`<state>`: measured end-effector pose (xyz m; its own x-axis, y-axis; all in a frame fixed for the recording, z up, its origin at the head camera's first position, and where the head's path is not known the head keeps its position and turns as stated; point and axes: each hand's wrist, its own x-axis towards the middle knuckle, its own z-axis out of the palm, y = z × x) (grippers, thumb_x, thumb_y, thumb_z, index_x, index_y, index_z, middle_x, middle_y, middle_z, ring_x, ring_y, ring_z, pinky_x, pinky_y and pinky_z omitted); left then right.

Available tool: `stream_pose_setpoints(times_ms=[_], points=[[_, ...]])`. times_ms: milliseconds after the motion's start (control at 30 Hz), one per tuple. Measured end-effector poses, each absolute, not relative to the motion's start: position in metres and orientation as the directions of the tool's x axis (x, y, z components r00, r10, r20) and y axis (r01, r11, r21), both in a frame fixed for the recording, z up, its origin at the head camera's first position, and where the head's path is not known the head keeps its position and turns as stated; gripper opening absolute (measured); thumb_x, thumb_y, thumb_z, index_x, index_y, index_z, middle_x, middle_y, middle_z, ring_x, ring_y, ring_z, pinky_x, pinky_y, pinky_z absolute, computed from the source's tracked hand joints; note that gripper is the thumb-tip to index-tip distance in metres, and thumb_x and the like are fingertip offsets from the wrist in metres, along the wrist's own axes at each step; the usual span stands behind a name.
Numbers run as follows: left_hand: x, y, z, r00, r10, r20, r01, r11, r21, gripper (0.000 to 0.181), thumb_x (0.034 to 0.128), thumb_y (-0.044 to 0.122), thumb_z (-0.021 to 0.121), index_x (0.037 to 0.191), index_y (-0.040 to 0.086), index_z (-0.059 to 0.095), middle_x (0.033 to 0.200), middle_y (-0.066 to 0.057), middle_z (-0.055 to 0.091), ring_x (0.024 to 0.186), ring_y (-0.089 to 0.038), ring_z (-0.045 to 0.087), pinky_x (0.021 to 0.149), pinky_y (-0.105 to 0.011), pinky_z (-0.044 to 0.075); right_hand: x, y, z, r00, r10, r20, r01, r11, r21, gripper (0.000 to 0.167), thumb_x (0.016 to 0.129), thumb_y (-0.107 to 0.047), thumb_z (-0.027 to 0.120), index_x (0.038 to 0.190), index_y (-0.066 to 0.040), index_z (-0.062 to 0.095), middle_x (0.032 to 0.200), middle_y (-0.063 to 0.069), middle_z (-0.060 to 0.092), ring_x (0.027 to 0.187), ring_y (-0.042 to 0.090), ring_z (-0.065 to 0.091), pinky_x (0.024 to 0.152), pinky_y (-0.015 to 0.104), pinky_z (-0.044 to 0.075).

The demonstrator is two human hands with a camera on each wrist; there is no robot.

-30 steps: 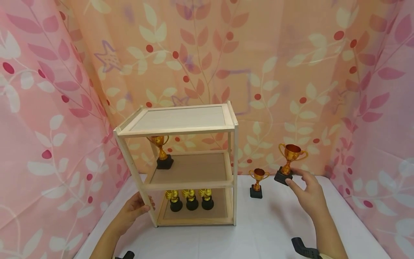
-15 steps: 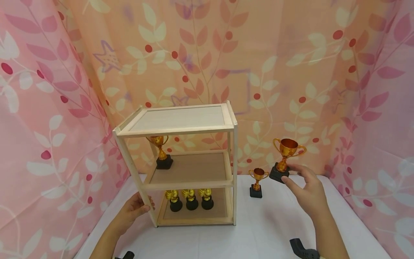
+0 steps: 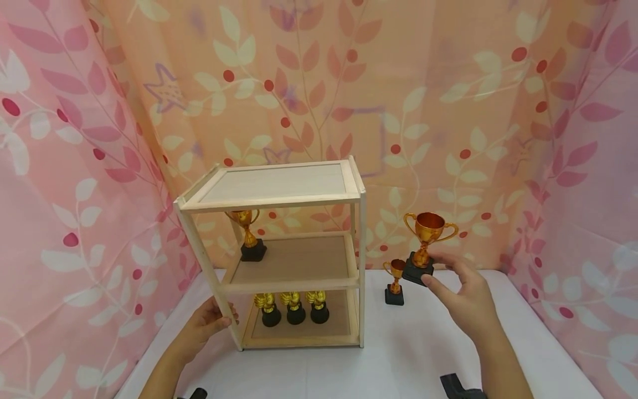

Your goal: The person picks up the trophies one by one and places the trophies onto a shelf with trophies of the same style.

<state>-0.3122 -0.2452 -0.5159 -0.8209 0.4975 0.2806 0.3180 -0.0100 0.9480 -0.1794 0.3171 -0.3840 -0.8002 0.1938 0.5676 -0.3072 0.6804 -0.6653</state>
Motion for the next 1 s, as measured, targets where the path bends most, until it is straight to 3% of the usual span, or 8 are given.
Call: stream_pose_setpoints(times_ms=[267,367,433,500,800,1000], points=[[-0.312,-0.245,-0.517,-0.807,0.508,0.302,0.332,-0.033,0.943,0.022,0.1002,-0.003,0.058,0.119,-0.006,0.045,0.114,-0.004,0.063,0.106,-0.016,0.065,0.096,-0.034,0.055,-0.176,0.303,-0.380,-0.777,0.135,0.615,-0.380,0.679,-0.629,0.051,0.088,-0.013,0.081,0.135,-0.022,0.063,0.124,-0.018,0.059,0.112,-0.011,0.048,0.100,0.077,0.035],[-0.311,-0.245,-0.516,-0.806,0.511,0.300,0.332,-0.031,0.943,0.023,0.1005,-0.003,0.057,0.119,-0.007,0.044,0.114,-0.005,0.063,0.106,-0.016,0.065,0.096,-0.034,0.055,-0.173,0.298,-0.379,-0.773,0.133,0.620,-0.376,0.691,-0.617,0.052,0.087,-0.012,0.083,0.134,-0.023,0.064,0.122,-0.014,0.061,0.113,-0.009,0.050,0.113,0.048,0.038],[-0.311,-0.245,-0.516,-0.806,0.511,0.298,0.331,-0.029,0.943,0.023,0.1005,-0.003,0.057,0.119,-0.007,0.044,0.114,-0.005,0.063,0.106,-0.016,0.065,0.096,-0.034,0.055,-0.171,0.295,-0.377,-0.766,0.127,0.631,-0.381,0.700,-0.604,0.054,0.085,-0.011,0.084,0.134,-0.023,0.064,0.120,-0.014,0.062,0.113,-0.008,0.051,0.108,0.024,0.036],[-0.311,-0.245,-0.516,-0.810,0.508,0.292,0.325,-0.025,0.945,0.023,0.1006,-0.003,0.057,0.119,-0.007,0.045,0.114,-0.005,0.063,0.106,-0.016,0.065,0.096,-0.034,0.055,-0.169,0.291,-0.376,-0.757,0.117,0.643,-0.396,0.702,-0.592,0.055,0.084,-0.009,0.084,0.134,-0.022,0.065,0.121,-0.015,0.063,0.114,-0.007,0.051,0.098,0.010,0.031],[-0.311,-0.246,-0.516,-0.815,0.508,0.278,0.312,-0.018,0.950,0.022,0.1005,-0.002,0.058,0.119,-0.007,0.047,0.113,-0.004,0.064,0.110,-0.029,0.066,0.096,-0.035,0.055,-0.164,0.271,-0.373,-0.761,0.071,0.645,-0.441,0.672,-0.594,0.056,0.083,-0.006,0.084,0.133,-0.021,0.066,0.128,-0.013,0.063,0.118,-0.004,0.050,0.097,0.007,0.032],[-0.313,-0.244,-0.518,-0.810,0.506,0.295,0.322,-0.036,0.946,0.019,0.1000,-0.003,0.057,0.116,-0.004,0.048,0.113,-0.005,0.063,0.109,-0.030,0.066,0.096,-0.037,0.055,-0.160,0.262,-0.372,-0.730,0.018,0.683,-0.509,0.652,-0.562,0.056,0.081,-0.002,0.085,0.131,-0.019,0.067,0.127,-0.012,0.064,0.117,0.000,0.052,0.099,0.005,0.032]])
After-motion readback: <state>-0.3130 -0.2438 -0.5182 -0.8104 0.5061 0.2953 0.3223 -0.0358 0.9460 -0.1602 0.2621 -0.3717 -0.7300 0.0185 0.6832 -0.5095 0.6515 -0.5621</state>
